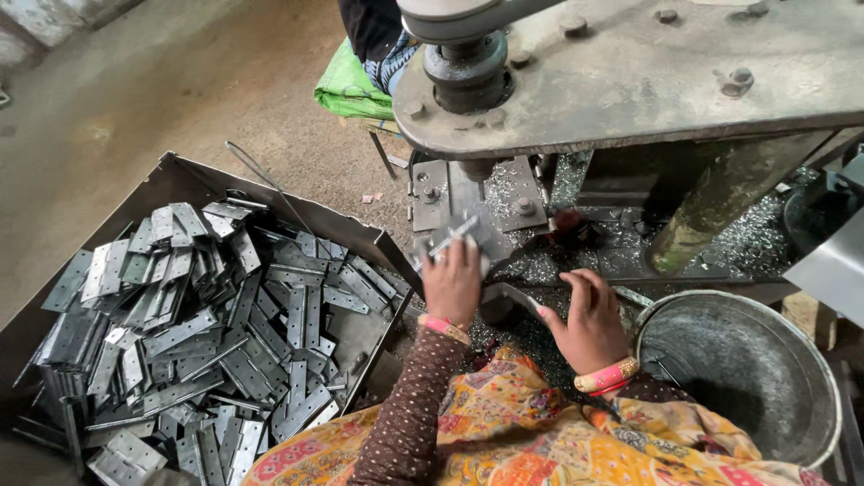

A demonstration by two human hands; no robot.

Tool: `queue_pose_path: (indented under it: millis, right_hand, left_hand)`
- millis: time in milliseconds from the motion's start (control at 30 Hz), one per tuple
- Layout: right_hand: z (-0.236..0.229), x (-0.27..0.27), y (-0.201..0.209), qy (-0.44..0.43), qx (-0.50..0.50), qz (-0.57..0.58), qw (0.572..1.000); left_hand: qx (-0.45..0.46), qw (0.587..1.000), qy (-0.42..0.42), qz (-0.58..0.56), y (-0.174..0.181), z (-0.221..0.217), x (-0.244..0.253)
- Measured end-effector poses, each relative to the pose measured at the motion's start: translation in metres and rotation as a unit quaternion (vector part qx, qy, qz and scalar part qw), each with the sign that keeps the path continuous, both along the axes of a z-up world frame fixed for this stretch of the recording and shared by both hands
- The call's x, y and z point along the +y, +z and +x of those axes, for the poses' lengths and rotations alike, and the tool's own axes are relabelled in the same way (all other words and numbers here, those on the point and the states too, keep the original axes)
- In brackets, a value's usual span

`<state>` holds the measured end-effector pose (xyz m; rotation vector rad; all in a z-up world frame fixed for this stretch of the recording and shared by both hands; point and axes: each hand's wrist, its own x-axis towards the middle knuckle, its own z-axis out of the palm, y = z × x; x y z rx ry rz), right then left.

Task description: The person operates a manual press machine to process metal pieces. They pick up a metal piece from a bin, place it under the press, and pull a lever to activate the machine, repeating this process continuously.

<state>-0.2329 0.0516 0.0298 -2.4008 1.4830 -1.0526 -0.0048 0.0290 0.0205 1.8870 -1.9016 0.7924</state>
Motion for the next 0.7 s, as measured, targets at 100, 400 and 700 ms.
queue_pose_path:
  millis: [100, 400, 700]
  right_hand:
    - [-0.001, -0.003, -0.001, -0.003, 0.029, 0.010, 1.000]
    - [0.010, -0.025, -0.021, 0.057, 0.333, 0.367, 0.867]
    - [-0.024, 0.001, -0.148, 0.021, 0.268, 0.345, 0.899]
  left_hand:
    - [0.127, 0.987, -0.003, 0.098, -0.002, 0.004, 0.005]
    - [0.080, 0.974, 0.060, 0.203, 0.000, -0.007, 0.008]
    - [0.163, 0.977, 0.036, 0.136, -0.011, -0.005, -0.022]
